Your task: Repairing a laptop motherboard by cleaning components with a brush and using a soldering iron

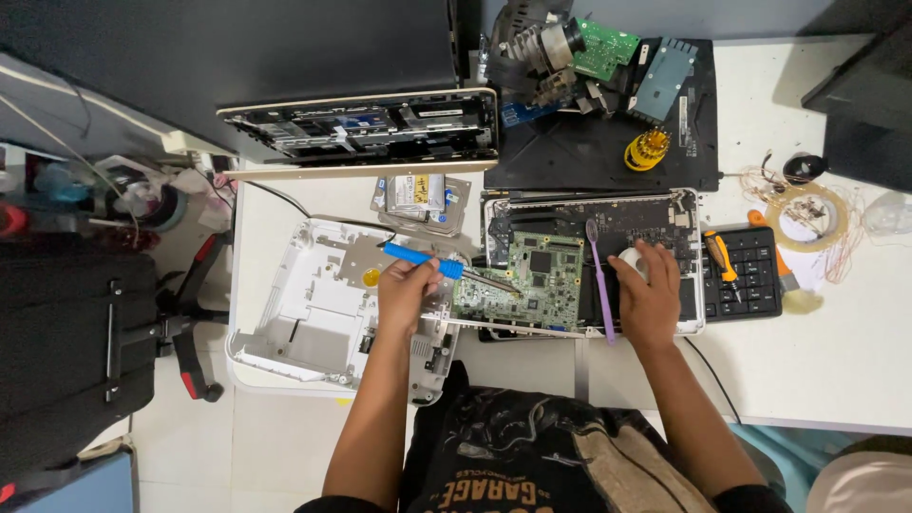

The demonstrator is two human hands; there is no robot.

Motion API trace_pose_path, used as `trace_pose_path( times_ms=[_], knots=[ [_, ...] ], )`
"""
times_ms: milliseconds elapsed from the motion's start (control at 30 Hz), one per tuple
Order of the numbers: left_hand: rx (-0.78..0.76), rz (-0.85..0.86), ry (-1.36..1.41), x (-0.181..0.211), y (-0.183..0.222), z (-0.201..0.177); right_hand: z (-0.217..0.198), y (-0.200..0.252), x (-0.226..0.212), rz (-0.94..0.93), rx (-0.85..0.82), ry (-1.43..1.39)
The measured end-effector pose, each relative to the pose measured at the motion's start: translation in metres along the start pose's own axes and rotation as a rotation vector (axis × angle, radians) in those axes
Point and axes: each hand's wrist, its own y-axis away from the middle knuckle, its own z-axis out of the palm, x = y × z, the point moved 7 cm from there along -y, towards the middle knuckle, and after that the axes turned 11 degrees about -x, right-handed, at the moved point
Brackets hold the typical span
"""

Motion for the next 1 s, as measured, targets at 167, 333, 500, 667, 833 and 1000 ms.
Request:
trace_pose_path(
  times_ms=[167, 333, 500, 667, 833, 1000],
  knots=[
    [-0.002, 0.001, -0.009, -0.004, 0.005, -0.002, -0.002, 0.001, 0.001, 0.016, 0.026, -0.114],
    [-0.008, 0.015, -0.009, -0.007, 0.011, -0.004, -0.011, -0.010, -0.039, -0.099, 0.027, -0.332],
    [0.033, 0.005, 0.030, -0.005, 0.020, -0.008, -0.018, -0.028, -0.076, -0.120, -0.192, -0.570],
    [0.015, 0.009, 0.020, 0.009, 0.025, -0.003, -0.024, -0.038, -0.085, -0.148, -0.237, -0.590],
    [-0.011, 0.008, -0.026, 0.015, 0.024, 0.001, -0.034, -0.037, -0.100, -0.145, -0.150, -0.510],
    [0.006, -0.009, -0.047, 0.024, 0.031, 0.005, -0.020, -0.011, -0.108, -0.145, -0.045, -0.393]
  ],
)
